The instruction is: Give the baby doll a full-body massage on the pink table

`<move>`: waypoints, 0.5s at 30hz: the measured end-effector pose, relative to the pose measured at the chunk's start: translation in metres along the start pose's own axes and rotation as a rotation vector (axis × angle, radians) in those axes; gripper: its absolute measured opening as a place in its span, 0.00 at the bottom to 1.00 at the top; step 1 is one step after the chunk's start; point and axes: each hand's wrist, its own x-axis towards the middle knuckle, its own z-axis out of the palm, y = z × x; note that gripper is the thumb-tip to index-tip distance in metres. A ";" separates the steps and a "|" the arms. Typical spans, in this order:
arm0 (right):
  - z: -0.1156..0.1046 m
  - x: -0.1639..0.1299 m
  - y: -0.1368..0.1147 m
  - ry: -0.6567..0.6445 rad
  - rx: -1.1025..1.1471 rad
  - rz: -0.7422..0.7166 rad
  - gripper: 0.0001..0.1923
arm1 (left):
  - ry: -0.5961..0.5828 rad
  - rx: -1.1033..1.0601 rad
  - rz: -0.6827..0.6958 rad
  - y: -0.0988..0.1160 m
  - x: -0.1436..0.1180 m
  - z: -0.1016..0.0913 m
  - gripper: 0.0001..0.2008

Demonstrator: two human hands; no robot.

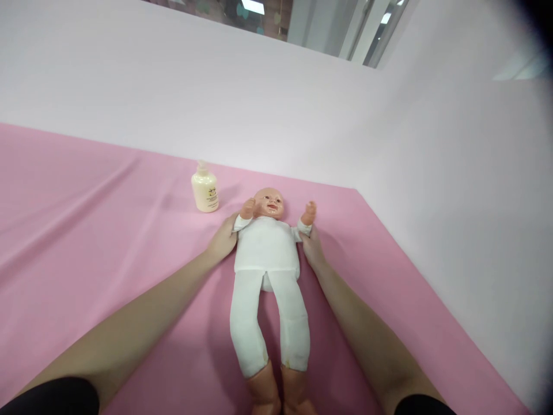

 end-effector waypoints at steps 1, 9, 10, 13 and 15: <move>-0.001 0.001 0.001 0.025 0.026 0.025 0.21 | 0.019 -0.032 -0.021 -0.002 0.001 0.000 0.24; -0.001 -0.003 -0.006 0.043 0.184 0.129 0.41 | 0.184 -0.229 -0.278 -0.016 0.003 -0.001 0.24; -0.001 -0.003 -0.008 0.053 0.178 0.110 0.42 | 0.205 -0.250 -0.287 -0.016 0.003 -0.001 0.23; -0.001 -0.003 -0.009 0.079 0.111 0.036 0.43 | 0.254 -0.302 -0.289 -0.019 0.005 0.000 0.22; -0.003 -0.003 -0.007 0.100 0.016 -0.058 0.42 | 0.281 -0.323 -0.276 -0.022 0.005 0.001 0.22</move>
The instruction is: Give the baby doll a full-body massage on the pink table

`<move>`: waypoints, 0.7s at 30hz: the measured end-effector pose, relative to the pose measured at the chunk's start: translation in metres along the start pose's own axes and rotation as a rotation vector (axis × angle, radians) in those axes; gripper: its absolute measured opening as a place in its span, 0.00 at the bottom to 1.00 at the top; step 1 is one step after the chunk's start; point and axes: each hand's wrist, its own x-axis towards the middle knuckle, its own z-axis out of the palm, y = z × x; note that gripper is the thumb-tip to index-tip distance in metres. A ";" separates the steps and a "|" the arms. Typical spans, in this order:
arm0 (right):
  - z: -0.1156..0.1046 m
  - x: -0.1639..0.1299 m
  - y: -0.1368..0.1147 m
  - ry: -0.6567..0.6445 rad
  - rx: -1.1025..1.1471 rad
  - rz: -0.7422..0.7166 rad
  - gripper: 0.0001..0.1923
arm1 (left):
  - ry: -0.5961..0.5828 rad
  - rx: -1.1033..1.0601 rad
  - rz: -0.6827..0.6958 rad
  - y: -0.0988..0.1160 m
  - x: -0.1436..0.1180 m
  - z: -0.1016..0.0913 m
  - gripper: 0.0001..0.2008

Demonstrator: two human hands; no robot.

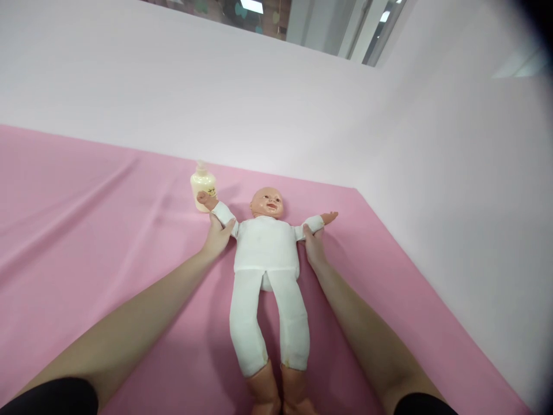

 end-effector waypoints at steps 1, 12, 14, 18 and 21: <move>-0.001 0.000 0.001 0.006 -0.047 -0.061 0.42 | 0.007 -0.004 0.009 -0.001 0.000 0.000 0.22; 0.004 -0.007 0.002 -0.136 -0.237 -0.260 0.24 | -0.195 0.277 0.366 0.013 -0.009 0.002 0.29; 0.004 -0.007 0.002 -0.211 -0.297 -0.334 0.24 | -0.288 0.389 0.432 0.013 -0.009 0.002 0.30; 0.004 -0.007 0.001 -0.281 -0.349 -0.403 0.26 | -0.366 0.501 0.491 0.012 -0.010 0.002 0.30; 0.007 -0.009 -0.003 -0.226 -0.299 -0.358 0.25 | -0.279 0.417 0.419 0.013 -0.010 0.003 0.27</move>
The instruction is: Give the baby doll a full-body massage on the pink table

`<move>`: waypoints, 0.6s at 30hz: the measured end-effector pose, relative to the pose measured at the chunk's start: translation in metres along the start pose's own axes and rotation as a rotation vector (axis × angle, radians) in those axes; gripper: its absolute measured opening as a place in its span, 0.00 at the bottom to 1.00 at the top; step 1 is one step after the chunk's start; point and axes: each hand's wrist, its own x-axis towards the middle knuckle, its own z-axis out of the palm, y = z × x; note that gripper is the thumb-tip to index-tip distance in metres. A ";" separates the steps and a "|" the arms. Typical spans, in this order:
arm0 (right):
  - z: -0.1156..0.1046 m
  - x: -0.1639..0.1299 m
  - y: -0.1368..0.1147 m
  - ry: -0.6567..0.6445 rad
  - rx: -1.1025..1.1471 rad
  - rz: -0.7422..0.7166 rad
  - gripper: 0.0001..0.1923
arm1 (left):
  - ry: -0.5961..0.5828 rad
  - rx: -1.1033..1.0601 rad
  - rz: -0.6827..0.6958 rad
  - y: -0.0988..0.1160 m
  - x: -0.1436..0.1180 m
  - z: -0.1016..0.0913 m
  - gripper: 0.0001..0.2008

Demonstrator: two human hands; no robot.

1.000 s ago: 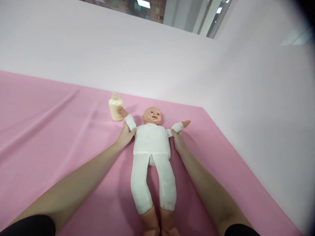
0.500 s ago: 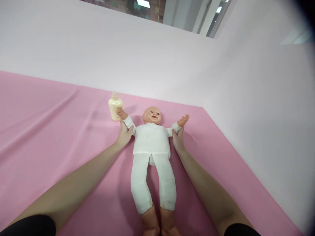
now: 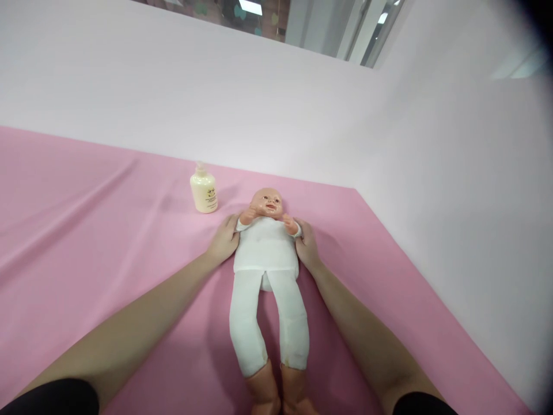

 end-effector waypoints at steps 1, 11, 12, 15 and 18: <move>0.000 0.000 -0.002 0.027 0.033 0.019 0.26 | 0.050 -0.051 -0.043 -0.001 0.000 0.000 0.26; -0.011 0.008 0.021 0.420 0.260 0.359 0.40 | 0.543 -0.564 -0.438 -0.050 0.013 -0.001 0.21; -0.012 0.009 0.024 0.440 0.269 0.385 0.39 | 0.559 -0.551 -0.450 -0.052 0.014 -0.001 0.22; -0.011 0.009 0.019 0.444 0.245 0.322 0.36 | 0.560 -0.478 -0.414 -0.049 0.014 -0.005 0.24; -0.010 0.008 0.003 0.327 0.225 0.161 0.33 | 0.460 -0.436 -0.315 -0.033 0.012 -0.009 0.28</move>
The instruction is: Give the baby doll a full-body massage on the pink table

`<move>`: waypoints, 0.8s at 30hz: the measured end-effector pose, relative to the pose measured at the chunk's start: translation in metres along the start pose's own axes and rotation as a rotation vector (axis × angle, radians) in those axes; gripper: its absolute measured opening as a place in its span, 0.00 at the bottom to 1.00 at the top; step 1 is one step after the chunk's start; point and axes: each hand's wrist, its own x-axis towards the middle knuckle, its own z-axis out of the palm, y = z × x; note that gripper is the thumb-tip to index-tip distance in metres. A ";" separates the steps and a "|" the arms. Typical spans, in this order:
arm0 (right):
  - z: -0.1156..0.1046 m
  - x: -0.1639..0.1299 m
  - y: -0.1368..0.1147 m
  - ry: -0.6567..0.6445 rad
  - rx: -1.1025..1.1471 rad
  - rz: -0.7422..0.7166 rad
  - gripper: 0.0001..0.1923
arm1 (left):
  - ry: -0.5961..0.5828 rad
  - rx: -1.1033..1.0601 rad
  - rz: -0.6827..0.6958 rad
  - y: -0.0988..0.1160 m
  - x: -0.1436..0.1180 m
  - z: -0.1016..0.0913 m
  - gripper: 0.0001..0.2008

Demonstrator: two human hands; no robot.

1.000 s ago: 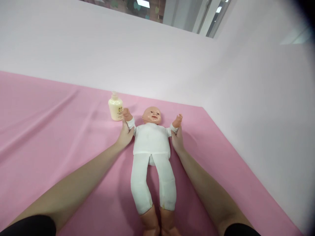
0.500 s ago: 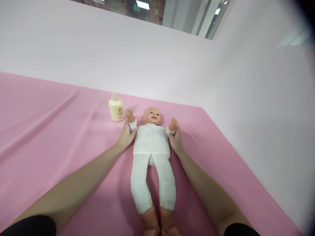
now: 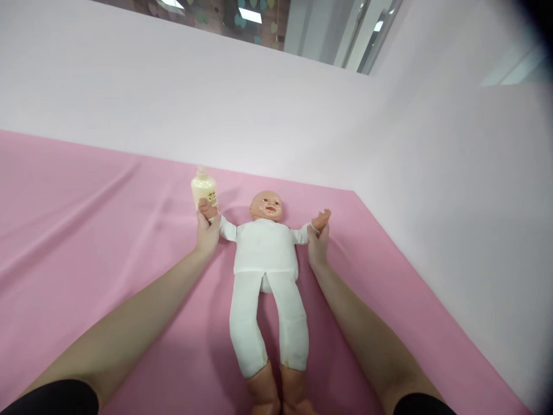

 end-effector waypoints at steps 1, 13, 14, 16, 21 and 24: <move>0.002 -0.002 -0.005 -0.060 -0.002 -0.041 0.32 | -0.063 0.018 0.029 0.005 -0.003 0.001 0.29; 0.009 -0.009 -0.006 -0.483 -0.303 -0.305 0.19 | -0.674 0.543 0.457 0.022 -0.018 0.011 0.25; 0.008 -0.009 -0.006 -0.466 -0.297 -0.297 0.19 | -0.655 0.542 0.449 0.023 -0.019 0.011 0.25; 0.008 -0.010 -0.006 -0.416 -0.261 -0.256 0.20 | -0.601 0.525 0.417 0.025 -0.019 0.010 0.23; 0.006 -0.008 0.002 -0.238 -0.068 -0.003 0.25 | -0.373 0.285 0.277 0.021 -0.017 0.007 0.26; 0.003 -0.002 0.011 -0.079 0.001 0.092 0.29 | -0.208 0.129 0.099 0.010 -0.010 0.005 0.25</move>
